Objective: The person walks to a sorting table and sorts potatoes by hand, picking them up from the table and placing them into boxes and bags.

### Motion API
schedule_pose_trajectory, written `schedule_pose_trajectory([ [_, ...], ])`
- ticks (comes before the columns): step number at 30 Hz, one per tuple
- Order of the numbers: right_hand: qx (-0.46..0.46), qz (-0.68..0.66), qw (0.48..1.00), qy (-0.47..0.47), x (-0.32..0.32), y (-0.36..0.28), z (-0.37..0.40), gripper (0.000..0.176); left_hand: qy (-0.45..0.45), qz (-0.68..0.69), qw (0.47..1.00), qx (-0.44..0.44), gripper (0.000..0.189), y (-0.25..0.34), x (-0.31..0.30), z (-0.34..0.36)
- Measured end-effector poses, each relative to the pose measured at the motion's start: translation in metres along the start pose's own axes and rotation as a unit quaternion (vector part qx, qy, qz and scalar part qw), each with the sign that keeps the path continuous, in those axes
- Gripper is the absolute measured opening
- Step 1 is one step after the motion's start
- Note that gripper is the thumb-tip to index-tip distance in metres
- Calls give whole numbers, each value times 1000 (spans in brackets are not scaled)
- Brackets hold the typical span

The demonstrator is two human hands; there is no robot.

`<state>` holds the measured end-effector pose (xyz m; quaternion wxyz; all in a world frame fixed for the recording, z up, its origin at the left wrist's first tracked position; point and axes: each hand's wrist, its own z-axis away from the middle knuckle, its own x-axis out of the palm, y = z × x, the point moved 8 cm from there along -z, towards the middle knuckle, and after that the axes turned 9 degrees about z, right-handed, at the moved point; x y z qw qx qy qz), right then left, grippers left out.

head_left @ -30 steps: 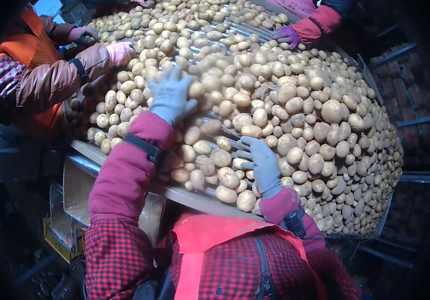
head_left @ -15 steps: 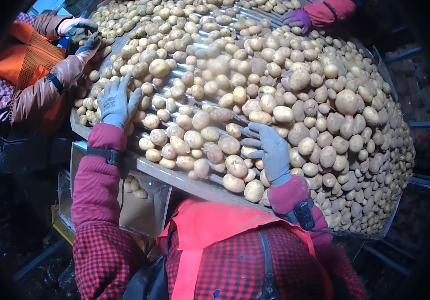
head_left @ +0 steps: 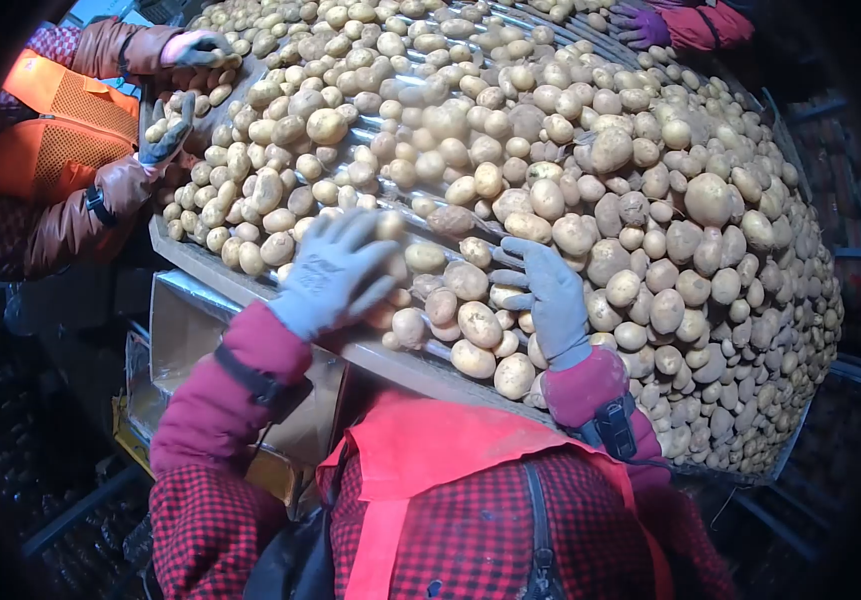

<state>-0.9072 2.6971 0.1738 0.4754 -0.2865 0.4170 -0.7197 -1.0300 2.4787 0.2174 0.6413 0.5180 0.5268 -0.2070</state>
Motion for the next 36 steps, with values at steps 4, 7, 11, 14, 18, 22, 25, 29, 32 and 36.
schedule_pose_trajectory([
  [4, 0, -8, 1000, -14, 2, -3, 1, 32, -41, 3, 997, -72, 31, -47, -27, 25],
  [7, -23, -41, 998, -39, 11, -5, 0, 33, 113, -64, 990, -58, 35, -49, -49, -3],
  [11, -46, -61, 990, -122, 47, -7, 0, 36, 103, -119, 987, -29, 37, -64, -16, -60],
  [14, -12, -74, 985, -153, 57, -2, -9, 39, 71, -184, 978, -65, 30, -111, -6, -85],
  [18, 67, -132, 979, -138, 47, 14, -19, 42, 106, -224, 966, -77, 36, -140, -49, -74],
  [22, 77, -130, 979, -134, 46, 17, -21, 42, 185, -290, 925, -162, 46, -189, -74, -52],
  [25, 74, -118, 982, -130, 45, 14, -21, 42, 241, -342, 902, -104, 44, -173, -93, -44],
  [29, 55, -149, 974, -161, 48, 14, -21, 40, 8, -165, 975, -151, 30, -139, -47, -40],
  [32, 73, -141, 976, -149, 47, 11, -20, 40, -1, -160, 981, -113, 18, -104, -26, -41],
  [36, 43, -159, 971, -171, 46, 17, -24, 38, -49, -146, 975, -162, 23, -100, -21, -37],
])
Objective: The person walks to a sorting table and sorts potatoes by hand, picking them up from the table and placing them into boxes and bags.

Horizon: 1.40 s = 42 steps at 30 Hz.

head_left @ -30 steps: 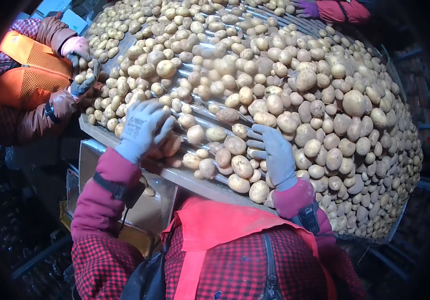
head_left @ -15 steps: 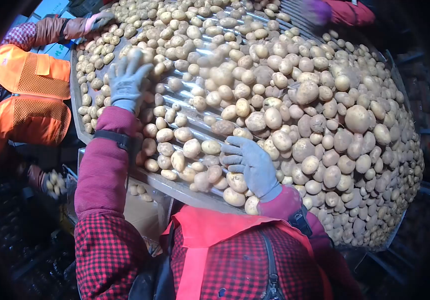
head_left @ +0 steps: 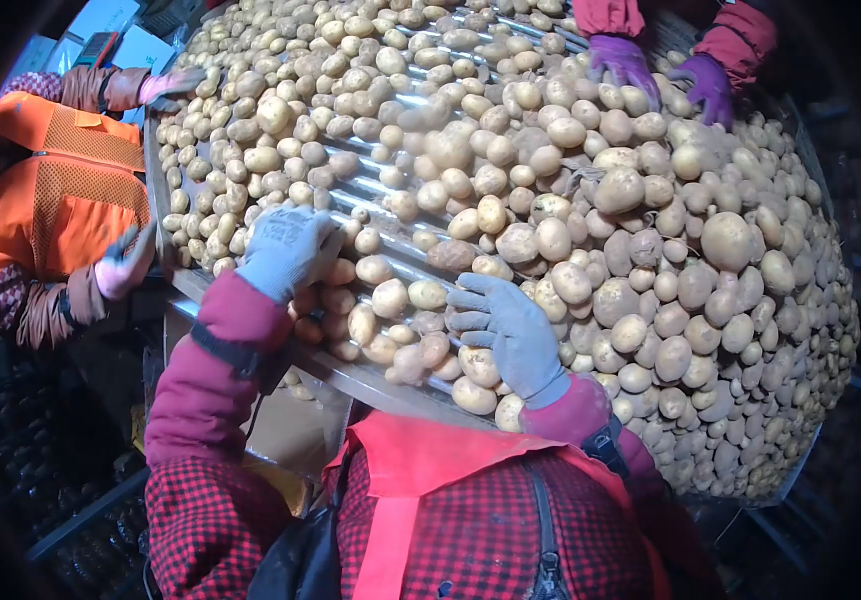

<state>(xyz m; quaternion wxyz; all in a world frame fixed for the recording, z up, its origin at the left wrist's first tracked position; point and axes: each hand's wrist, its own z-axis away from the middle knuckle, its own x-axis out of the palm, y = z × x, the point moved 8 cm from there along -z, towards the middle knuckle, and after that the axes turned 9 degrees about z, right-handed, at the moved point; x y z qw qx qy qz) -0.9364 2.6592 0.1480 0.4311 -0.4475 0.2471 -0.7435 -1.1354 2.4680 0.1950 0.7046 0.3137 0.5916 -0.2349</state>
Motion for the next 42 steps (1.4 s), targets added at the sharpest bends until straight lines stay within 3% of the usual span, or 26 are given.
schedule_pose_trajectory([
  [3, 0, -17, 1000, -1, -1, 2, 1, 36, -93, 9, 995, -46, 28, -15, -1, 20],
  [5, -19, 17, 1000, 10, 3, -4, 4, 36, -22, 15, 999, -44, 25, -23, -14, 17],
  [7, 18, 14, 1000, 22, 3, -3, 2, 39, 56, 11, 997, -41, 23, -19, -29, 11],
  [10, 7, -3, 1000, 19, 3, -1, 3, 37, 12, 5, 999, -42, 26, -28, 7, -20],
  [13, -26, -4, 1000, 12, 5, -5, 4, 35, -3, -8, 994, -106, 30, -34, 23, -52],
  [17, -11, -14, 999, -32, 5, 0, 2, 41, -13, -6, 995, -100, 30, -27, 21, -43],
  [21, -8, 45, 999, -6, 8, -1, 5, 42, -9, -46, 989, -141, 29, -35, 27, -47],
  [25, -11, 9, 1000, 7, 15, -15, 12, 46, 64, 220, 957, -179, 29, -12, -11, -16],
  [26, -3, -8, 1000, 10, 18, -14, 14, 47, 52, 465, 872, -146, 36, 6, -6, -7],
  [28, -31, 18, 999, 2, 25, -19, 15, 49, 11, 557, 831, -5, 30, 58, -22, 10],
  [30, -29, 6, 999, -13, 27, -16, 18, 49, -48, 529, 845, -56, 38, 57, -20, 13],
  [32, -3, -52, 998, -26, 24, -10, 15, 48, 44, 316, 946, -52, 42, 24, -18, -7],
  [33, 15, -138, 988, -69, 22, -5, 13, 46, 26, 254, 963, -88, 39, 12, -10, -15],
  [34, -5, -111, 991, -68, 23, -9, 15, 46, 5, 192, 973, -126, 38, 3, -6, -21],
  [36, -42, -60, 995, -70, 30, -12, 19, 47, -16, 57, 992, -112, 36, 5, -3, -41],
  [38, -72, -1, 996, -51, 31, -14, 21, 50, -86, 2, 990, -114, 32, 8, 16, -59],
  [42, -103, 44, 992, -50, 27, -19, 23, 52, -89, -17, 990, -109, 30, 15, 19, -67],
])
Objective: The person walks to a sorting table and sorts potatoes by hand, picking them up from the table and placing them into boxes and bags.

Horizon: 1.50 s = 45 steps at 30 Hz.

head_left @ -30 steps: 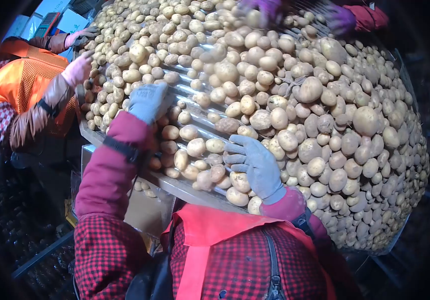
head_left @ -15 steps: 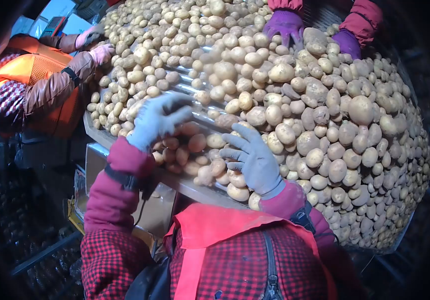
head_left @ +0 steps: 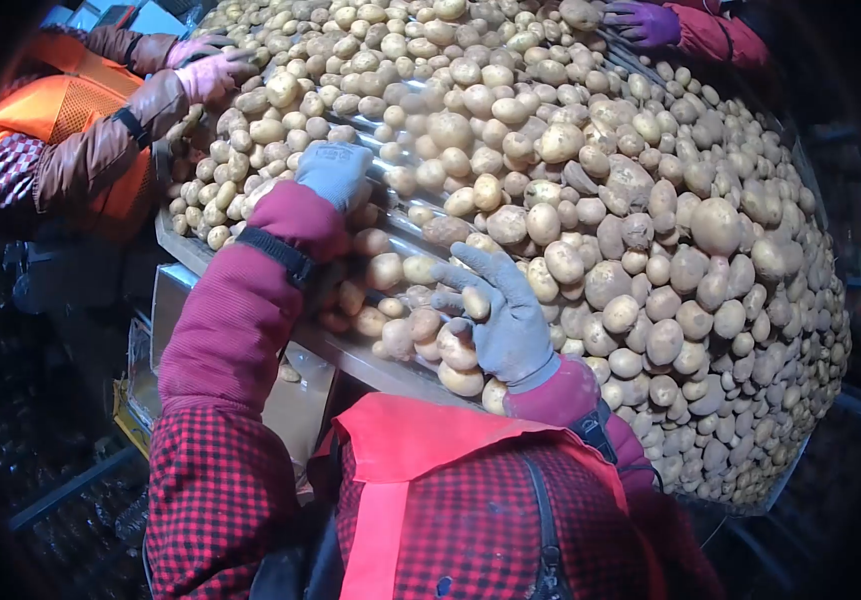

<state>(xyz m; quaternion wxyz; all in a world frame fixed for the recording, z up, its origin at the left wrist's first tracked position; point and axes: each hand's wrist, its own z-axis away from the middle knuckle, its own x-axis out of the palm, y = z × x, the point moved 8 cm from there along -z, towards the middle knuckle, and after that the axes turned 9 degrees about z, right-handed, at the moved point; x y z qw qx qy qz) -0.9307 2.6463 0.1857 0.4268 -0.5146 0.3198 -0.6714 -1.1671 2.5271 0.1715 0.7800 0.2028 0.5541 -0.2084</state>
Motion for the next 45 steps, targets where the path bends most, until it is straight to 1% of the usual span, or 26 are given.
schedule_pose_trajectory([
  [4, 59, -112, 992, 4, -2, 10, -3, 51, -31, 37, 999, -21, 30, 3, -6, 6],
  [6, 45, -122, 991, -2, 1, 7, -4, 51, 27, 202, 979, 2, 28, 10, -20, 19],
  [7, 126, -233, 964, 26, 0, 14, -6, 49, 53, 282, 958, 27, 24, 21, -28, 31],
  [8, 93, -158, 983, 31, 0, 3, -6, 47, 23, 400, 912, 84, 26, 34, -20, 41],
  [9, 61, -82, 994, 33, 4, -9, -5, 45, -63, 532, 840, 90, 31, 61, -34, 69],
  [10, 57, -58, 996, 33, 5, -12, -5, 45, 34, 419, 868, 263, 38, 75, -49, 83],
  [12, 68, -65, 995, 44, 3, -7, -4, 44, 93, 346, 885, 299, 47, 76, -51, 103],
  [14, 95, -124, 985, 68, -7, 9, -3, 44, 83, 245, 927, 271, 56, 62, -22, 106],
  [15, 134, -245, 959, 53, -2, 8, -4, 46, 72, 188, 944, 261, 57, 61, -7, 113],
  [16, 135, -249, 958, 50, -2, 9, -3, 48, 60, 131, 958, 249, 57, 58, 11, 118],
  [17, 136, -252, 957, 47, -2, 12, -3, 50, 90, 155, 953, 244, 56, 50, 27, 117],
  [21, 144, -261, 953, 55, 6, 8, -3, 51, 135, 57, 969, 197, 56, 26, 20, 109],
  [22, 142, -257, 954, 59, 6, 8, -2, 52, 119, 60, 982, 136, 57, 15, 8, 108],
  [26, 127, -239, 960, 71, 9, 4, 1, 51, 238, -23, 970, 37, 54, -27, -4, 109],
  [28, 118, -246, 960, 59, 12, 2, -1, 51, 370, -43, 923, 94, 44, -5, -28, 124],
  [30, 113, -277, 953, 40, 12, 4, -1, 52, 187, 80, 969, 143, 29, 21, -12, 125],
  [31, 113, -268, 956, 27, 12, 5, -1, 53, 174, 95, 950, 241, 22, 45, -4, 136],
  [32, 111, -258, 960, 10, 11, 6, -1, 55, -14, 52, 975, 216, 19, 70, 11, 138],
  [33, 106, -247, 963, -7, 12, 5, -3, 56, -43, 11, 977, 211, 19, 77, 38, 138],
  [34, 100, -226, 969, -7, 12, 4, -4, 56, 52, 9, 965, 256, 18, 84, 30, 144],
  [36, 88, -183, 979, -2, 10, 4, -3, 56, -78, 25, 977, 194, 17, 80, 48, 129],
  [37, 101, -265, 959, -15, 11, 9, -3, 54, -86, 29, 976, 196, 17, 81, 52, 132],
  [40, 95, -252, 963, -20, 13, 7, -3, 52, -79, 37, 976, 200, 16, 81, 58, 135],
  [41, 86, -181, 980, 4, 10, 6, -1, 52, -66, 39, 976, 203, 16, 81, 57, 141],
  [44, 114, -224, 967, 49, 15, 0, 2, 54, -41, 38, 976, 212, 15, 81, 53, 147],
  [45, 121, -265, 956, 18, 16, 2, 0, 52, -29, 41, 976, 213, 15, 80, 55, 145],
])
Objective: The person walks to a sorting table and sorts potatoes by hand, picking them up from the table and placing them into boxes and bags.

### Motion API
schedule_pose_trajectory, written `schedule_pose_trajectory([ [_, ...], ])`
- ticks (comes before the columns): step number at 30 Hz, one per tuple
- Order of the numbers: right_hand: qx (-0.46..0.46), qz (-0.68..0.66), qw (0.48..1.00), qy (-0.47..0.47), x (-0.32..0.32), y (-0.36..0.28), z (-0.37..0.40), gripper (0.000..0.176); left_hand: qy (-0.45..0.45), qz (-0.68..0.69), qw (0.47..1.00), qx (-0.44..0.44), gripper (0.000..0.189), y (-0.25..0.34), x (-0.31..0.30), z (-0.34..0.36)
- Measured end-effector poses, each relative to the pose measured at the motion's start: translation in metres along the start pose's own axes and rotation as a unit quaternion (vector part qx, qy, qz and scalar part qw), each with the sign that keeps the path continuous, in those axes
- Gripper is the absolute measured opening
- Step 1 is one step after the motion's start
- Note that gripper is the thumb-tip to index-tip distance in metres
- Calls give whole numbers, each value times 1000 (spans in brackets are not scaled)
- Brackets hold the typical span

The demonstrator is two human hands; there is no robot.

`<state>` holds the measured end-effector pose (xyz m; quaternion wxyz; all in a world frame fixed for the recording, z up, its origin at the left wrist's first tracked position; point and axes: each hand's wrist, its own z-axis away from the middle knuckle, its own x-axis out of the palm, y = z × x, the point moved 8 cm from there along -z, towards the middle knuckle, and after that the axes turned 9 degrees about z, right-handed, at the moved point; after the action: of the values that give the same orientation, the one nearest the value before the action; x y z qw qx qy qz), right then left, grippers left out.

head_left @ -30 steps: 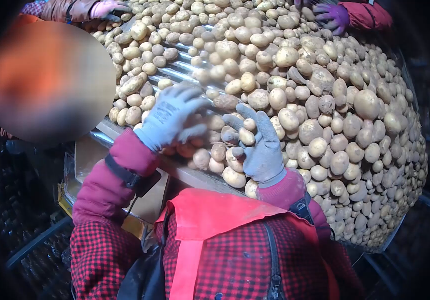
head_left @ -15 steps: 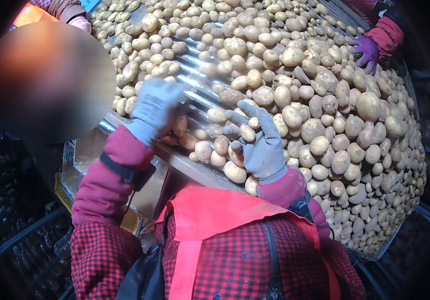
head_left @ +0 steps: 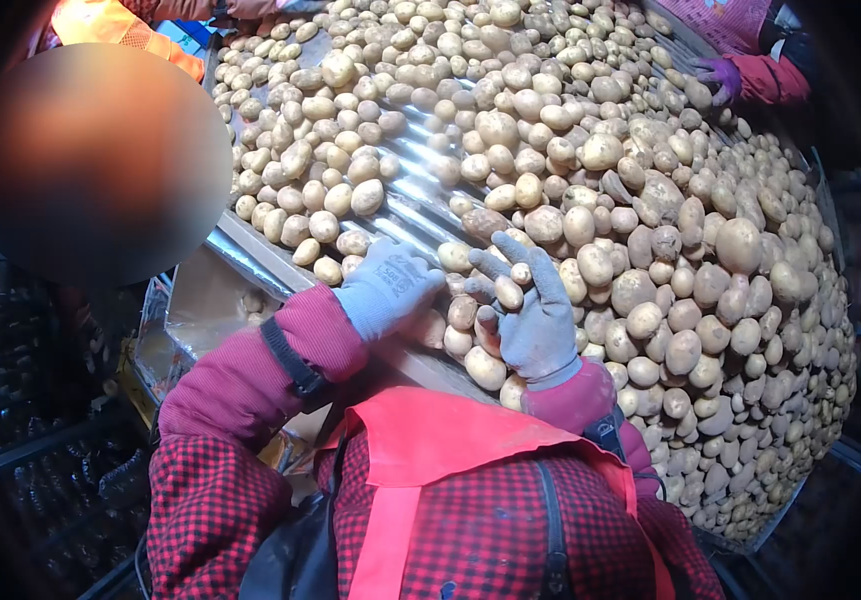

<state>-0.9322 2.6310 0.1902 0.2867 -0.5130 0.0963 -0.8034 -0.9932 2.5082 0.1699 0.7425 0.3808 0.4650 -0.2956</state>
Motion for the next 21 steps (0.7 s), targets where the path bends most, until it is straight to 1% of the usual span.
schedule_pose_trajectory([
  [3, -7, 7, 1000, 2, -3, 1, -1, 51, 31, 37, 999, -18, 17, -6, 2, -1],
  [4, 3, -14, 1000, 3, -3, 2, -2, 51, 46, 42, 998, -21, 17, -6, 3, 1],
  [7, -24, 52, 998, 41, -2, -1, 3, 51, 95, 96, 991, -22, 19, -10, -3, 6],
  [9, -38, 70, 996, 35, -6, -2, 2, 48, 120, 131, 984, -26, 22, -14, -5, 8],
  [11, -54, 82, 995, 21, -6, -2, 1, 46, 126, 111, 985, -32, 25, -17, 2, 8],
  [12, -23, 26, 999, 10, -8, 2, -2, 44, 128, 100, 986, -36, 26, -16, 0, 9],
  [15, -27, 30, 999, 18, -12, 4, -3, 45, 135, 121, 982, -59, 30, -12, -5, 9],
  [16, -17, 34, 999, 29, -12, 5, -2, 47, 115, 120, 983, -76, 32, -10, 2, 5],
  [19, -25, 56, 998, 15, -17, 4, -5, 48, 70, 78, 989, -108, 34, 2, 12, -8],
  [20, -28, 60, 998, 20, -18, 3, -4, 48, 110, 98, 985, -85, 26, 1, 3, -2],
  [21, -30, 63, 997, 24, -16, 3, -3, 47, 134, 148, 974, -105, 24, -4, -4, 3],
])
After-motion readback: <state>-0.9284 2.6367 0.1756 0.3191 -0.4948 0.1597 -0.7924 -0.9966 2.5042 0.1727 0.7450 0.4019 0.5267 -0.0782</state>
